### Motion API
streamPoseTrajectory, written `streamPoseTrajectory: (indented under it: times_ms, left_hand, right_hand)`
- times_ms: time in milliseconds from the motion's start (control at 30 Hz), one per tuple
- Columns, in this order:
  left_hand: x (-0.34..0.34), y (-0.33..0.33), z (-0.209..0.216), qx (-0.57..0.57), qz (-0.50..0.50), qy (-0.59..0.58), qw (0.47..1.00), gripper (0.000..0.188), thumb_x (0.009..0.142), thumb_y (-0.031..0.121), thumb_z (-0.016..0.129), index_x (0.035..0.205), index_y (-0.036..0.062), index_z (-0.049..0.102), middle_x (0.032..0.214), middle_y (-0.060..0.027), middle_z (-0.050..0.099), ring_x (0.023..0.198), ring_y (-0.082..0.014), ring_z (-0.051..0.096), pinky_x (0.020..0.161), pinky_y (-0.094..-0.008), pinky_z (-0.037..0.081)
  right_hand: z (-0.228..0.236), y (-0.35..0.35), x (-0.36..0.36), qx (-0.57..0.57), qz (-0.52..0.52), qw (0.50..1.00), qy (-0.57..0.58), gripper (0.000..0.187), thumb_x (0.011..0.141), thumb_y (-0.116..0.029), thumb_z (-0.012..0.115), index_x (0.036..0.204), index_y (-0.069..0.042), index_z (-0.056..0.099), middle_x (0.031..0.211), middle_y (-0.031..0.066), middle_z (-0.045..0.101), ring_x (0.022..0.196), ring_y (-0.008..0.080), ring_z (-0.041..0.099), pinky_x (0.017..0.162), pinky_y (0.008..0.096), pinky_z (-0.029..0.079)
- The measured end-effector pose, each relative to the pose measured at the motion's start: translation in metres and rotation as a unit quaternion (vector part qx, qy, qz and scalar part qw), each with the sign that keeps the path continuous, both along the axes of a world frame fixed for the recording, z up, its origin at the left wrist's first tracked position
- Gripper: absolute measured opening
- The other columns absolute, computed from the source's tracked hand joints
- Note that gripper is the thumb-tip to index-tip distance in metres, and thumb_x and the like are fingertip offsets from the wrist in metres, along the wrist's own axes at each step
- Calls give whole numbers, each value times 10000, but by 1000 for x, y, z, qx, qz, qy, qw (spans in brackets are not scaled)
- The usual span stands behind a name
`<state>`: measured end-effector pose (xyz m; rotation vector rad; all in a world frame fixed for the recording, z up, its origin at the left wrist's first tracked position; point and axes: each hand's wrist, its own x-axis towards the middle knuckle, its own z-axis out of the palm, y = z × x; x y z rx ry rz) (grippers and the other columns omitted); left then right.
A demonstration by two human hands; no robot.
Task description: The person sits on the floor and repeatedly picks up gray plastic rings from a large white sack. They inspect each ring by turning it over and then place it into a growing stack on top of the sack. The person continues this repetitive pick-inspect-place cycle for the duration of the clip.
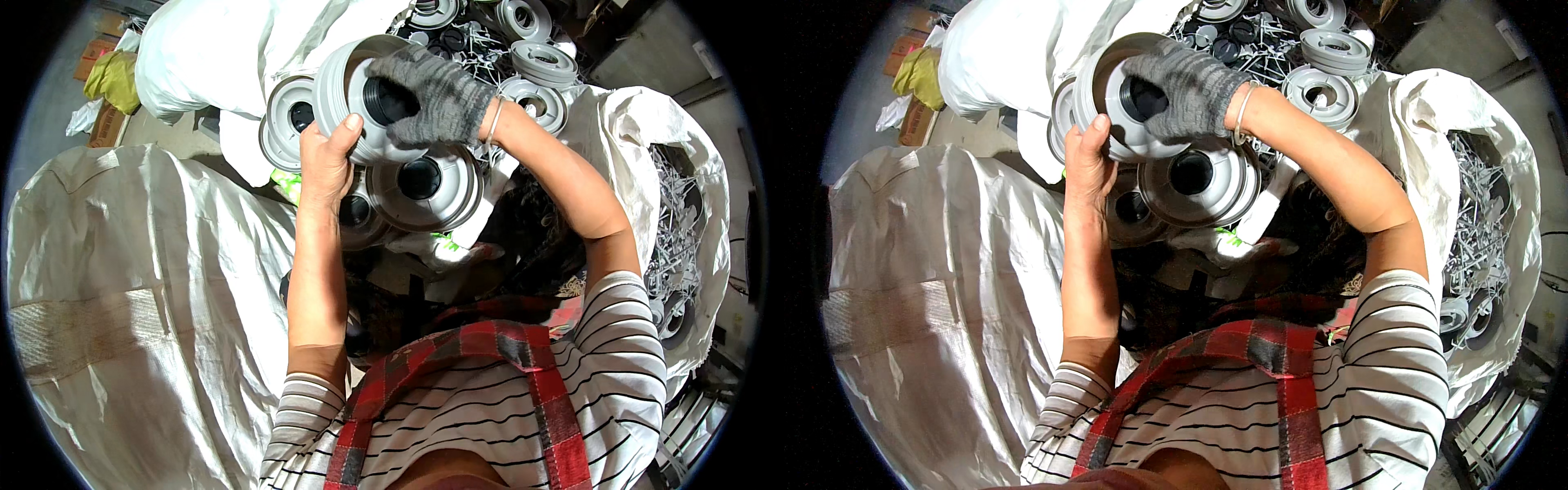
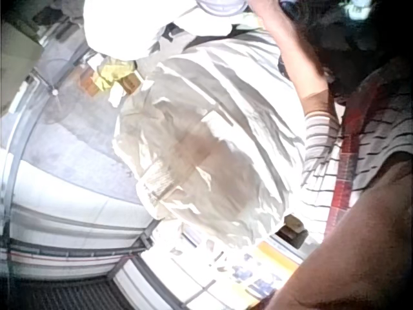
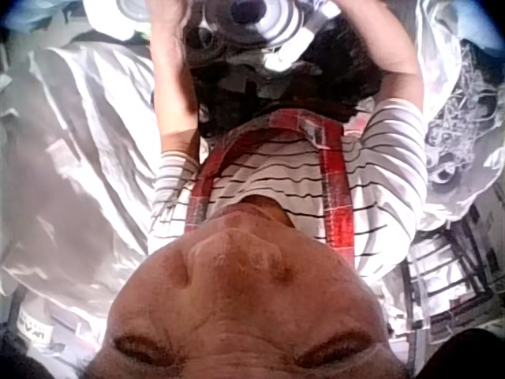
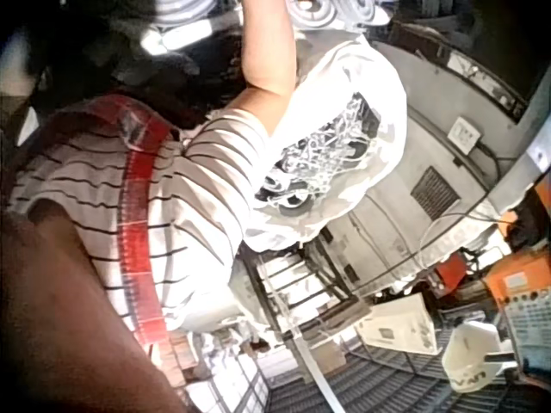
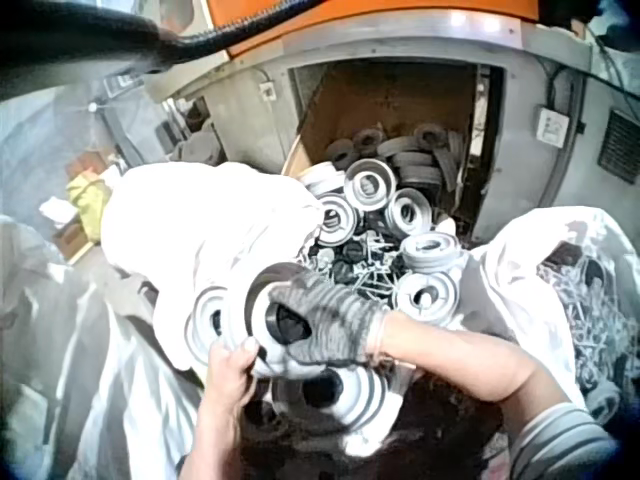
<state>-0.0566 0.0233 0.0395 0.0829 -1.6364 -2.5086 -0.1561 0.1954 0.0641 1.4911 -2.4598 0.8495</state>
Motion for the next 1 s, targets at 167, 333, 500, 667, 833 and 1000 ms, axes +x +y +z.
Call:
streamPoseTrajectory:
  times_ms: [167,333,500,667,833,1000]
  left_hand:
    - [10,-4,4,-44,-25,-37,998,444,739,232,726,1039,-54,566,948,-92,614,822,-147,585,756,-290,475]
    - [12,-5,-4,-67,-15,-7,998,383,733,185,740,1008,-26,576,914,-60,615,811,-122,580,730,-266,470]
    - [13,6,-5,-201,39,-51,978,318,710,153,739,953,11,592,812,-33,615,700,-91,567,621,-231,459]
    - [12,11,-2,-188,43,-33,981,271,710,154,733,904,12,610,778,-20,617,650,-75,551,576,-207,442]
    - [12,-5,-18,-149,11,-17,989,303,731,176,734,933,-9,606,812,-30,624,694,-80,560,627,-212,449]
    - [12,-3,-8,-35,-23,-16,999,401,759,171,716,1050,-64,571,968,-100,621,838,-150,594,767,-278,479]
  right_hand:
    - [-16,-2,13,-47,5,999,7,699,618,-270,695,1237,-46,459,1166,211,499,1100,350,488,960,391,394]
    - [-26,-6,10,-141,12,989,-53,673,632,-285,705,1211,-36,468,1114,185,517,1048,336,515,931,383,416]
    - [-32,-9,12,-191,-43,978,-66,617,636,-296,715,1153,-35,501,1049,190,545,990,335,541,874,387,445]
    - [-33,-6,8,-196,-26,966,-166,609,624,-306,715,1124,-21,515,1047,175,556,983,327,548,883,376,443]
    - [-27,0,10,-153,4,988,0,675,615,-306,707,1202,-54,489,1115,174,524,1048,326,519,934,385,416]
    - [-29,0,8,-85,4,996,-18,702,599,-266,710,1235,-72,486,1187,174,495,1103,333,493,965,388,403]
